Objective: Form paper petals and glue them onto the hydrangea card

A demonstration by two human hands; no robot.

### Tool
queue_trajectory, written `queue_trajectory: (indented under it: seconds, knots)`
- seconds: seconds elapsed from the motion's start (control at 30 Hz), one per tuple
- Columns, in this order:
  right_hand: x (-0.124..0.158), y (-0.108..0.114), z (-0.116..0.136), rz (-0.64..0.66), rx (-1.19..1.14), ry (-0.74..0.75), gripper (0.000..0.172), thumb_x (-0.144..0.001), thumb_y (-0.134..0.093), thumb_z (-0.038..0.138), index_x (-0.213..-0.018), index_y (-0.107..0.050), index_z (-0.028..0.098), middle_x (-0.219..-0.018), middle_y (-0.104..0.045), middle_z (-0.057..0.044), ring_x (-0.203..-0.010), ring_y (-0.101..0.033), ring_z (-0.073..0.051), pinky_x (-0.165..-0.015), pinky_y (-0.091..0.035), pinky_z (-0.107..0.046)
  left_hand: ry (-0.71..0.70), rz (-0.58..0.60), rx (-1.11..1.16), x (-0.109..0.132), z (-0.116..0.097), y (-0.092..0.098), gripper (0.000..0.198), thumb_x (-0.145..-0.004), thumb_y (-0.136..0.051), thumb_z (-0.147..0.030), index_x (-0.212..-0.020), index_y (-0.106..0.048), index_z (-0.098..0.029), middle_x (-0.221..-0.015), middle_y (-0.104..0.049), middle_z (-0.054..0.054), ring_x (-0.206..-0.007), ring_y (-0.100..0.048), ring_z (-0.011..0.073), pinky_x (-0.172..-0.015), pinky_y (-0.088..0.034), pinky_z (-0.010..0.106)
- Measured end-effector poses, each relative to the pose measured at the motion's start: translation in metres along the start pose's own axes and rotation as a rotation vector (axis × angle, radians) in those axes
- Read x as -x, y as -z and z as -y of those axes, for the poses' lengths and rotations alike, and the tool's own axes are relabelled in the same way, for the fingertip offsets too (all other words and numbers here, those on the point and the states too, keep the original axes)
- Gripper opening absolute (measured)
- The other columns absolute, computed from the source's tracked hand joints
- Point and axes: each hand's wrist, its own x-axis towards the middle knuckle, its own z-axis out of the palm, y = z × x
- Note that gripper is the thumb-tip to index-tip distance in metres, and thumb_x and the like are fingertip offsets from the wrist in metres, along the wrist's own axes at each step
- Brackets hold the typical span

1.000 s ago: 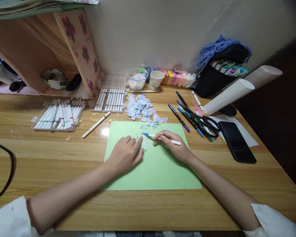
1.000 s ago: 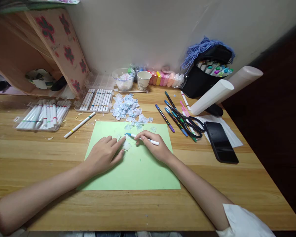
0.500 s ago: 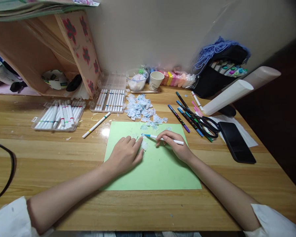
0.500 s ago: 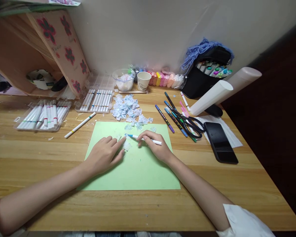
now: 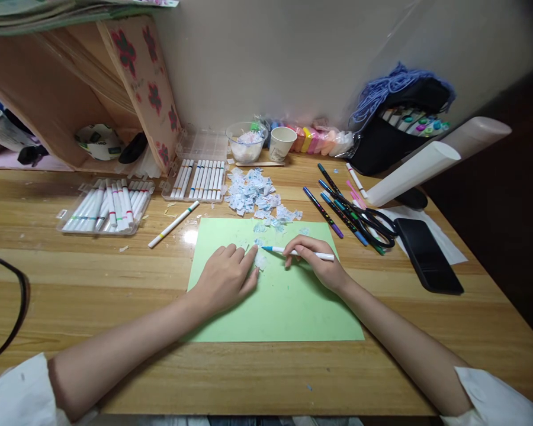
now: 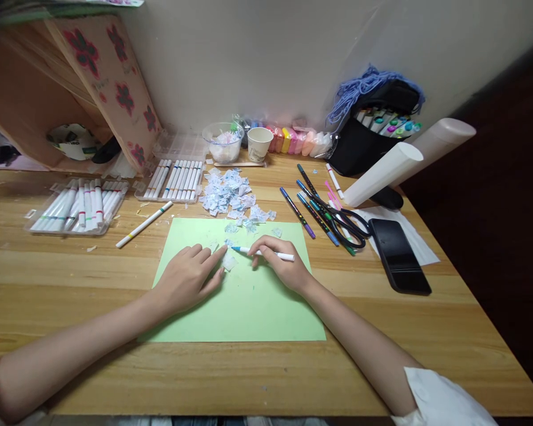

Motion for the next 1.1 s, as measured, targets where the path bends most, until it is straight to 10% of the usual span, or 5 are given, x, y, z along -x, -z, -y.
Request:
queue_trajectory:
  seconds: [1.1]
  knots:
    - [0.001, 0.0, -0.0008, 0.087, 0.012, -0.015, 0.023, -0.091, -0.045, 0.031, -0.085, -0.063, 0.017, -0.071, -0.064, -0.003, -0.071, -0.06, -0.016, -0.071, -0.044, -0.029, 0.09, 0.091, 0.056, -0.0023, 0.0023, 0.0002, 0.041, -0.092, -0.038, -0.031, -0.126, -0.052, -0.013, -0.078, -0.06, 0.007, -0.073, -0.054, 0.021, -0.062, -0.039, 0.033]
